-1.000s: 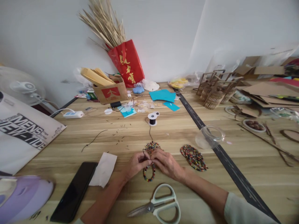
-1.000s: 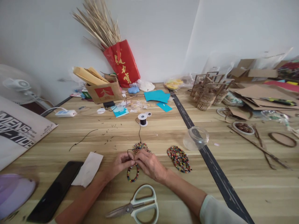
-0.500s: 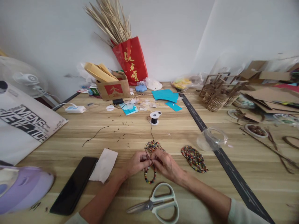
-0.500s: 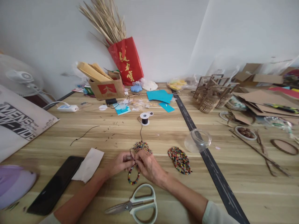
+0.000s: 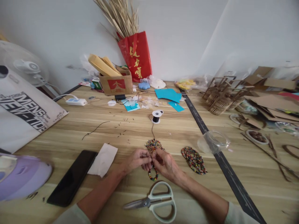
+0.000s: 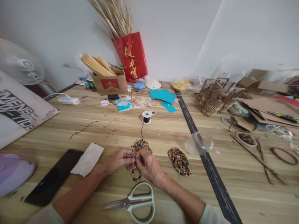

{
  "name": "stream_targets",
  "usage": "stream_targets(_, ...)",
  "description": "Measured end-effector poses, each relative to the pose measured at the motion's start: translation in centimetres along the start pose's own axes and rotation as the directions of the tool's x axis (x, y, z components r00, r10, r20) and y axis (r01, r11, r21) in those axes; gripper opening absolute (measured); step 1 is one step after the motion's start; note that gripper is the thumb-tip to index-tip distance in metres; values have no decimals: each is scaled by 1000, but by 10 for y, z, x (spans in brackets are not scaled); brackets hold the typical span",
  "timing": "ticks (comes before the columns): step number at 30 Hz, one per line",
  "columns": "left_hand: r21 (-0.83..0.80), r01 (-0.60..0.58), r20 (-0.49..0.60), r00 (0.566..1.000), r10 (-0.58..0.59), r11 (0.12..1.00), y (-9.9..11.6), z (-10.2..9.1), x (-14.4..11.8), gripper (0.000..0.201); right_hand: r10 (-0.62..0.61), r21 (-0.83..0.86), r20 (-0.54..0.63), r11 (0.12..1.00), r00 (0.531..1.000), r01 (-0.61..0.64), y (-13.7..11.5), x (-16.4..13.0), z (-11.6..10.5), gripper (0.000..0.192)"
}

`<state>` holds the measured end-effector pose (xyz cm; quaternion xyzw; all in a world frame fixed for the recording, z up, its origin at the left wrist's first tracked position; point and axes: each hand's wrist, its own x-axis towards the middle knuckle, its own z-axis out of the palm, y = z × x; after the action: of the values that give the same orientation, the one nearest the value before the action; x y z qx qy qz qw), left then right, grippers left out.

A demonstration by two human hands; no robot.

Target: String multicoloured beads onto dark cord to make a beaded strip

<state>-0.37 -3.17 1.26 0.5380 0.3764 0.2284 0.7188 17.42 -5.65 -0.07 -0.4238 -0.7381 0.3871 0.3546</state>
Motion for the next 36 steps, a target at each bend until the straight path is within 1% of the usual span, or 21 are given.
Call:
stream_targets(3, 6, -4, 21, 1000, 4, 1000, 2, 0, -1, 41, -5, -8, -5, 1000, 1000, 5, -2, 0, 0, 9)
stream_targets(7, 12, -10, 35, 999, 10, 1000, 3, -2, -1, 39, 7, 4, 20, 1000, 1000, -7, -3, 0, -1, 8)
stream_targets(12, -11, -44, 55, 997, 45, 999, -1, -5, 1, 39, 55, 58, 63, 997, 996, -59, -3, 1, -4, 9)
stream_targets(18, -4, -27, 44, 999, 27, 1000, -4, -8, 1, 37, 105, 98, 88, 989, 991, -113, -4, 2, -5, 9)
stream_targets(23, 5, -30, 32, 999, 29, 1000, -4, -8, 1, 37, 114, 102, 89, 987, 989, -123, -2, 2, -5, 10)
stream_targets(29, 20, -13, 41, 999, 13, 1000, -8, -10, 4, 40, 140, 163, 140, 973, 980, -163, 2, 3, -6, 14)
stream_targets(33, 36, 4, 28, 1000, -5, 999, -7, -8, 4, 43, 154, 220, 167, 957, 974, -189, 5, 3, -6, 15)
stream_targets(36, 31, 13, 21, 1000, -14, 999, -5, -7, 4, 44, 168, 221, 182, 953, 969, -207, 6, 4, -6, 15)
